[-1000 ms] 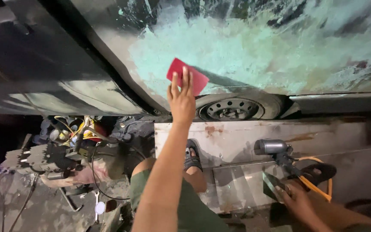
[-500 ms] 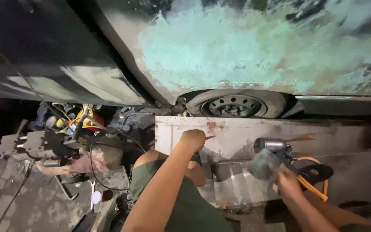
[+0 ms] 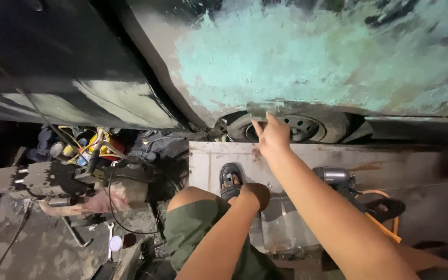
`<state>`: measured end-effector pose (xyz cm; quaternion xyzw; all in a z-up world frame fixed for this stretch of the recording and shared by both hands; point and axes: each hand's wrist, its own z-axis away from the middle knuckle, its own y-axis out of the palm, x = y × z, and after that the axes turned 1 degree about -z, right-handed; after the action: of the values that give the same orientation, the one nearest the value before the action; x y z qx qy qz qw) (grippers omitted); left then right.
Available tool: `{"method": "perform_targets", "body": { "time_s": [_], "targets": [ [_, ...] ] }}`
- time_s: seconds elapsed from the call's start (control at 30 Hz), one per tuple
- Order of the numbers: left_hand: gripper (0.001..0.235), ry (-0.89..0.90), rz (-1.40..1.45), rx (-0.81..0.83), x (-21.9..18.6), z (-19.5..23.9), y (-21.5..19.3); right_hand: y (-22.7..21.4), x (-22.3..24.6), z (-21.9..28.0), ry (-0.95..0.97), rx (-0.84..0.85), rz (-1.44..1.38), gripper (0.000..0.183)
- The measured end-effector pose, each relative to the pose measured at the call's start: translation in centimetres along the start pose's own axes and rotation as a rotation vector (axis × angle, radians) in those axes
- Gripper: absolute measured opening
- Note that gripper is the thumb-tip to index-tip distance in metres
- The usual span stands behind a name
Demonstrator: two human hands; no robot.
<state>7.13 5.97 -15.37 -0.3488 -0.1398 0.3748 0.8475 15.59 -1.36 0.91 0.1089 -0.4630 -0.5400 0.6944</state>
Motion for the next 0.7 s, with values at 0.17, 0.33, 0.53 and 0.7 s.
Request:
{"method": "perform_targets", "body": {
  "time_s": [0.17,0.33,0.53,0.7],
  "targets": [
    [0.029,0.014,-0.076,-0.217,-0.3,-0.8,0.5,2.9,2.0,-4.0,0.066,0.032,-0.206,0.047],
    [0.027,0.042,-0.109,-0.149,-0.9,3.8,-4.2,6.2,7.7,4.3,0.006,0.223,-0.092,0.030],
    [0.021,0.062,-0.032,-0.211,-1.3,-0.1,-1.9,3.7,11.1,5.6,-0.949,0.481,0.793,0.020],
    [0.025,0.051,0.120,0.050,-0.1,0.6,-4.7,2.6,7.4,2.6,-1.743,0.745,1.526,0.066]
  ]
}}
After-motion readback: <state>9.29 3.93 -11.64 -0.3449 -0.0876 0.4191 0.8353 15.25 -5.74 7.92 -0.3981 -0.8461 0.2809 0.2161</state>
